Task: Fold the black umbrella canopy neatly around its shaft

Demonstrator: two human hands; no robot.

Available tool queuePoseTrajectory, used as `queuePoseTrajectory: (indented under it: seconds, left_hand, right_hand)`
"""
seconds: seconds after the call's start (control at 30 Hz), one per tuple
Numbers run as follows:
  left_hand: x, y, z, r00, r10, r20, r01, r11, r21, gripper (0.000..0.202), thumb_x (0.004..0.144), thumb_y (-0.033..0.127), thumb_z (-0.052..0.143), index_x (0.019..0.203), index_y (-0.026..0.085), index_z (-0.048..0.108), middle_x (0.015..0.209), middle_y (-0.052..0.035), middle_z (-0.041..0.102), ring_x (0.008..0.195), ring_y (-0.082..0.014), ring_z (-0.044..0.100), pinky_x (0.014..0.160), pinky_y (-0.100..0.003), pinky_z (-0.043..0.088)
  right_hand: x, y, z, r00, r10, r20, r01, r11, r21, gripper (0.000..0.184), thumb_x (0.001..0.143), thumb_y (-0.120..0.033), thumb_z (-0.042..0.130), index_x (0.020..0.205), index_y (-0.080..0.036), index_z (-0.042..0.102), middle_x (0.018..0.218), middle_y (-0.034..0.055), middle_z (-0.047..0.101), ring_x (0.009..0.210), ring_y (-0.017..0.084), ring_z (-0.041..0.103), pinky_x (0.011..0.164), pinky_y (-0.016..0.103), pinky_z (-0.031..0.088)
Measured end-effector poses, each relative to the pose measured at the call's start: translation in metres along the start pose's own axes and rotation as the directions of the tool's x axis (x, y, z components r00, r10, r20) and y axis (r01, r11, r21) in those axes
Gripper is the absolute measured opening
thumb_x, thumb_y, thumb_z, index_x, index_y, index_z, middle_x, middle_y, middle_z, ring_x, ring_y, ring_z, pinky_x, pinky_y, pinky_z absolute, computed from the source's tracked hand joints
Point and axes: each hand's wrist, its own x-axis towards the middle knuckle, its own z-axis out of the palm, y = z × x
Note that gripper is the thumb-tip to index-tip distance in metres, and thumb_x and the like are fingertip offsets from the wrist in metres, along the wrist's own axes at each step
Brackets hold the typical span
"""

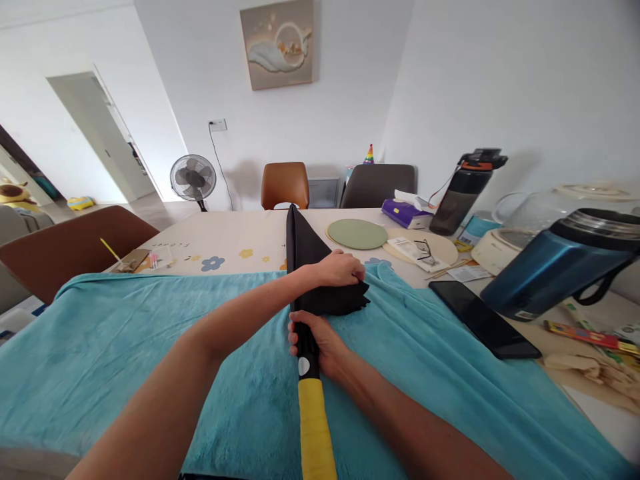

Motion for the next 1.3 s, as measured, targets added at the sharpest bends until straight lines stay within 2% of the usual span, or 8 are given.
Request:
queuePoseTrajectory:
  seconds: [0.13, 0.23, 0.33, 0.47, 0.7, 0.9, 1.1, 1.3]
  left_hand:
    - [-0.008, 0.007, -0.018, 0.992, 0.036, -0.12, -0.032, 0.999, 0.034, 0.017, 0.063, 0.007, 0.052, 0.066, 0.021, 0.061, 0.078, -0.0022, 0.06, 0.081, -0.0177, 0.053, 0.078, -0.023, 0.037]
    - [-0.023, 0.009, -0.037, 0.98, 0.028, -0.198, -0.017, 0.998, 0.059, 0.019, 0.069, 0.01, 0.047, 0.078, 0.021, 0.059, 0.071, 0.0003, 0.057, 0.067, -0.0139, 0.051, 0.069, -0.022, 0.039]
    - [-0.046, 0.002, -0.054, 0.951, -0.068, -0.301, 0.057, 0.997, -0.044, 0.02, 0.07, 0.012, 0.043, 0.083, 0.021, 0.056, 0.065, 0.0026, 0.053, 0.058, -0.0108, 0.047, 0.062, -0.021, 0.039]
    - [-0.079, -0.014, -0.069, 0.889, -0.216, -0.403, 0.145, 0.969, -0.201, 0.019, 0.068, 0.013, 0.046, 0.081, 0.019, 0.059, 0.071, 0.0019, 0.057, 0.064, -0.0105, 0.051, 0.063, -0.02, 0.041]
    - [-0.088, -0.006, -0.068, 0.811, -0.282, -0.513, 0.136, 0.943, -0.303, 0.018, 0.071, 0.018, 0.05, 0.079, 0.02, 0.065, 0.082, 0.0006, 0.064, 0.073, -0.012, 0.055, 0.071, -0.022, 0.043]
    - [-0.087, 0.007, -0.07, 0.73, -0.291, -0.618, 0.011, 0.91, -0.415, 0.015, 0.071, 0.016, 0.052, 0.08, 0.02, 0.064, 0.091, -0.0004, 0.063, 0.086, -0.0138, 0.056, 0.078, -0.024, 0.045]
    - [-0.101, -0.012, -0.07, 0.697, -0.331, -0.636, -0.003, 0.886, -0.464, 0.011, 0.076, 0.016, 0.045, 0.081, 0.018, 0.054, 0.08, 0.0001, 0.059, 0.072, -0.0099, 0.057, 0.069, -0.026, 0.051]
    - [-0.132, -0.029, -0.08, 0.601, -0.379, -0.704, 0.047, 0.896, -0.442, 0.006, 0.075, 0.015, 0.047, 0.079, 0.018, 0.05, 0.07, 0.0033, 0.053, 0.066, -0.0082, 0.055, 0.07, -0.027, 0.051]
  right_hand:
    - [0.0, 0.0, -0.001, 1.0, 0.011, 0.012, -0.011, 1.0, 0.009, 0.013, 0.066, -0.019, 0.059, 0.065, -0.015, 0.048, 0.053, -0.0034, 0.048, 0.041, 0.008, 0.045, 0.036, 0.021, 0.039]
    - [0.002, 0.0, -0.002, 1.0, 0.025, 0.012, -0.025, 1.0, 0.014, 0.013, 0.067, -0.02, 0.059, 0.066, -0.014, 0.048, 0.052, -0.0037, 0.048, 0.04, 0.007, 0.044, 0.036, 0.021, 0.039]
    - [0.003, 0.001, -0.002, 1.0, 0.007, 0.003, -0.007, 1.0, 0.02, 0.012, 0.069, -0.021, 0.059, 0.069, -0.015, 0.048, 0.055, -0.0032, 0.05, 0.04, 0.006, 0.043, 0.035, 0.021, 0.038]
    - [0.004, 0.001, 0.0, 1.0, 0.003, 0.005, -0.003, 1.0, 0.03, 0.019, 0.07, -0.027, 0.062, 0.072, -0.016, 0.047, 0.057, -0.0035, 0.051, 0.04, 0.006, 0.044, 0.034, 0.02, 0.037]
    - [0.005, 0.0, 0.001, 1.0, 0.022, 0.002, -0.022, 0.999, 0.029, 0.022, 0.069, -0.028, 0.064, 0.073, -0.017, 0.046, 0.057, -0.0038, 0.051, 0.04, 0.006, 0.044, 0.034, 0.02, 0.037]
    - [0.003, 0.0, -0.001, 1.0, 0.022, 0.016, -0.023, 0.999, 0.036, 0.025, 0.069, -0.032, 0.065, 0.074, -0.017, 0.046, 0.059, -0.0039, 0.051, 0.041, 0.006, 0.044, 0.035, 0.02, 0.038]
    - [0.002, -0.003, -0.001, 0.998, 0.026, 0.057, -0.031, 0.995, 0.095, 0.026, 0.069, -0.035, 0.065, 0.074, -0.016, 0.048, 0.059, -0.0043, 0.05, 0.04, 0.005, 0.043, 0.034, 0.018, 0.037]
    - [0.001, -0.009, -0.002, 0.991, 0.031, 0.133, -0.058, 0.977, 0.204, 0.026, 0.075, -0.038, 0.059, 0.074, -0.014, 0.049, 0.057, -0.004, 0.048, 0.038, 0.004, 0.04, 0.031, 0.016, 0.034]
